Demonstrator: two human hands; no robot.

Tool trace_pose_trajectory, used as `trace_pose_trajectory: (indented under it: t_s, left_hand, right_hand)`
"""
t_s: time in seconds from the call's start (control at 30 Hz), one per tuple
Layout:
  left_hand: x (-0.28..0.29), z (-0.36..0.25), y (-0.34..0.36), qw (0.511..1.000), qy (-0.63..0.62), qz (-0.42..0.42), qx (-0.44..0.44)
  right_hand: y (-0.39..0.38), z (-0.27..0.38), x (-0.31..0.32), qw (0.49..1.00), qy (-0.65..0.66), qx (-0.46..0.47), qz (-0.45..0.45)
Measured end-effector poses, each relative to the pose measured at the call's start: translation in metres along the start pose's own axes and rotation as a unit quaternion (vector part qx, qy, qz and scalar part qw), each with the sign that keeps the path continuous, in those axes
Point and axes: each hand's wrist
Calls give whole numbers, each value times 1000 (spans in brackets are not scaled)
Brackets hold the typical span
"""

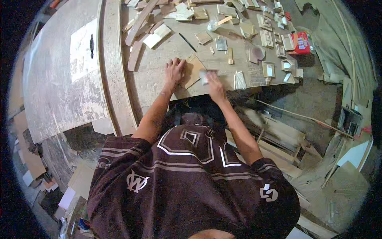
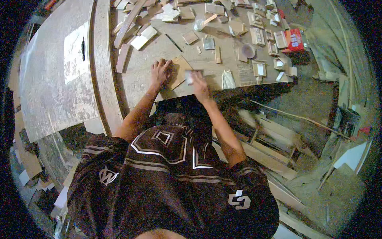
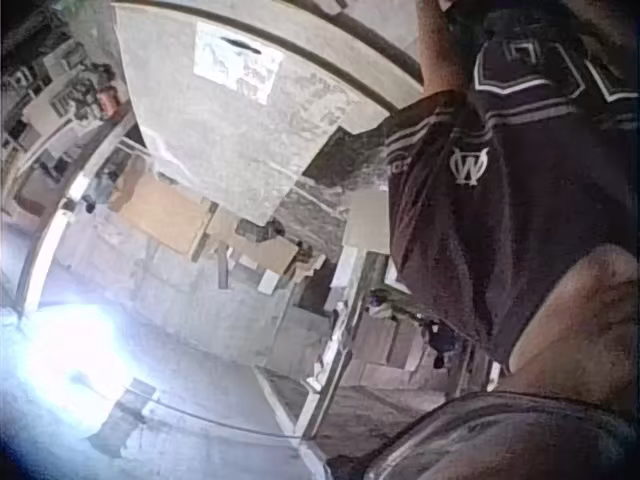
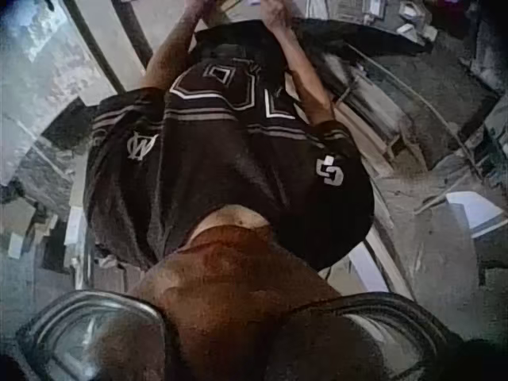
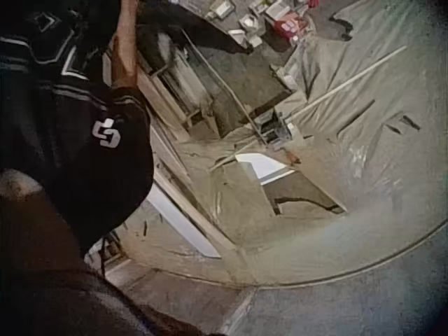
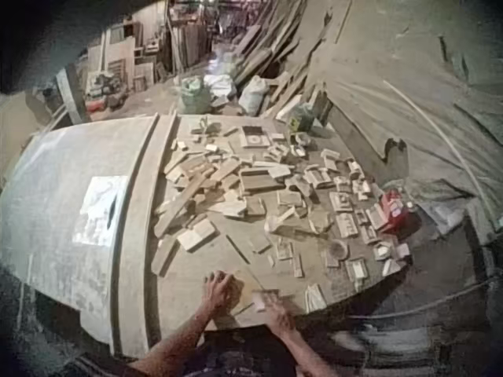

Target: Inspecting, sorting, and cleaning small wood scraps on a workbench.

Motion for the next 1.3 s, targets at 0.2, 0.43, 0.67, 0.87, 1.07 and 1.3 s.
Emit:
trace_pose_trajectory:
  t_s: [0.2,0.43,0.67,0.87,1.07,1.3]
  left_hand:
    - [7,-4,-1,1000,4,-1,-5]
    - [7,2,4,999,-4,-34,-24]
    - [17,5,8,999,-21,-4,-29]
    - [13,7,7,999,-23,-5,-21]
    - [9,15,15,995,1,-52,-88]
    - [15,10,19,997,23,-12,-70]
  right_hand:
    - [-3,50,-41,981,-109,9,161]
    - [2,-8,-29,997,-58,-46,-2]
    - [9,-20,-13,993,-6,17,114]
    - [19,-23,8,985,-37,-169,-12]
    - [6,-12,-40,992,-100,-77,16]
    - [0,-12,-38,998,-62,-20,13]
Point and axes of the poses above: each hand's wrist, its own y-axis towards the middle knuckle, its own x-axis out of the back of the hand, z = x × y, and after that the axes turned 5 degrees about y, right-handed
